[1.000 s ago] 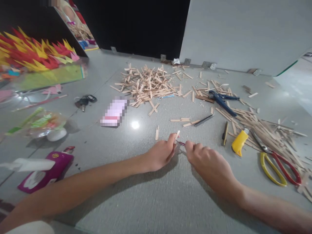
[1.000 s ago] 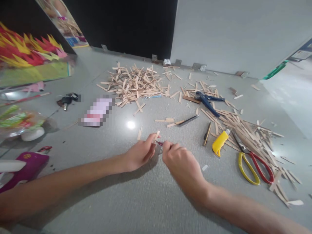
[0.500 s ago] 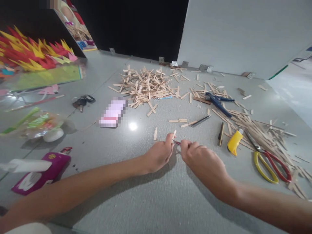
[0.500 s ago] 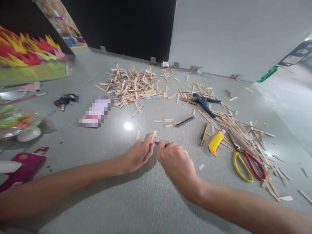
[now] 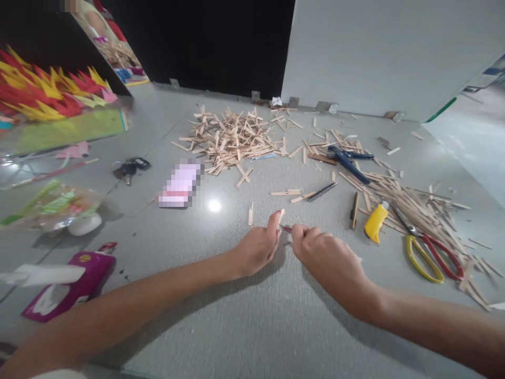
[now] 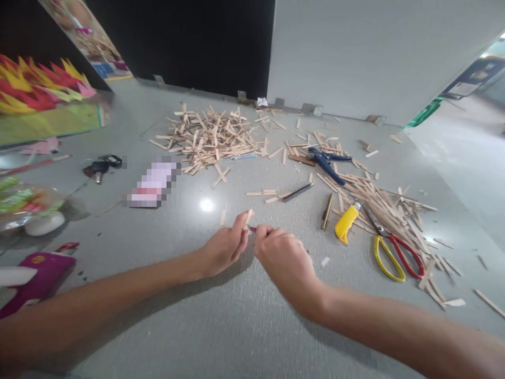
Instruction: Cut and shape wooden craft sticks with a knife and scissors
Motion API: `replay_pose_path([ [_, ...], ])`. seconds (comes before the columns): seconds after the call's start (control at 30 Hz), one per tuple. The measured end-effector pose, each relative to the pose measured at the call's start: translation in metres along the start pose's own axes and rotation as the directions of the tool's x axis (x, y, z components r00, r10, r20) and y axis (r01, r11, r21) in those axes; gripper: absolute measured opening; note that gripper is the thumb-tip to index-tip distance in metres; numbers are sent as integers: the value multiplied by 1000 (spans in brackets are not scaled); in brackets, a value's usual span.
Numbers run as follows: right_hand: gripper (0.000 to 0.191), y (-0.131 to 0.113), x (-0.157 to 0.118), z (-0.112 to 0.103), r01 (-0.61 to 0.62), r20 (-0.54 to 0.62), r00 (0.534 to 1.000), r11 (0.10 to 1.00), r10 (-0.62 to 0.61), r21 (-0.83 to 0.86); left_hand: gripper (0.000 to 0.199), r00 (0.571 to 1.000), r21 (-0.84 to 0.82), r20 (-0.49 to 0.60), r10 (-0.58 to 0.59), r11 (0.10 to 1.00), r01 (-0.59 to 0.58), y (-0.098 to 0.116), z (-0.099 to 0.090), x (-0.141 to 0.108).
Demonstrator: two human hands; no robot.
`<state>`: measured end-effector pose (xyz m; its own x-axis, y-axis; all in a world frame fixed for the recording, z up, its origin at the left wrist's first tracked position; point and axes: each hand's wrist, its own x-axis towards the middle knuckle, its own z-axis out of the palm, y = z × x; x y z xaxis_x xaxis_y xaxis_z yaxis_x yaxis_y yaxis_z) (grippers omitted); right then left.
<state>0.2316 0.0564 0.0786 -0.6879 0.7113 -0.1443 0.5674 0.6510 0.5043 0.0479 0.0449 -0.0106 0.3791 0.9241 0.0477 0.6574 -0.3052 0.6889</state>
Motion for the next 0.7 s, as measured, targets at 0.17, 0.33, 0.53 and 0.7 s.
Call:
replay_pose_path([
  [0.17, 25, 19, 25, 18, 122, 71, 989, 982, -133, 143, 55, 999, -63, -39, -3, 998, 0, -5, 0, 3],
  [0.33, 22, 19, 22, 19, 126, 58, 989, 974, -139, 186, 50, 998, -54, -63, 0, 999, -3, -6, 1, 2],
  [0.53, 30, 6, 10, 2, 11, 7, 1000, 991, -12, 133, 49, 999, 21, -45, 5, 1000, -4, -6, 3, 1],
  [0.7, 22, 33, 29, 20, 181, 77, 976, 956, -203, 231, 47, 996, 47, -85, 35, 998, -31, -8, 2, 3],
])
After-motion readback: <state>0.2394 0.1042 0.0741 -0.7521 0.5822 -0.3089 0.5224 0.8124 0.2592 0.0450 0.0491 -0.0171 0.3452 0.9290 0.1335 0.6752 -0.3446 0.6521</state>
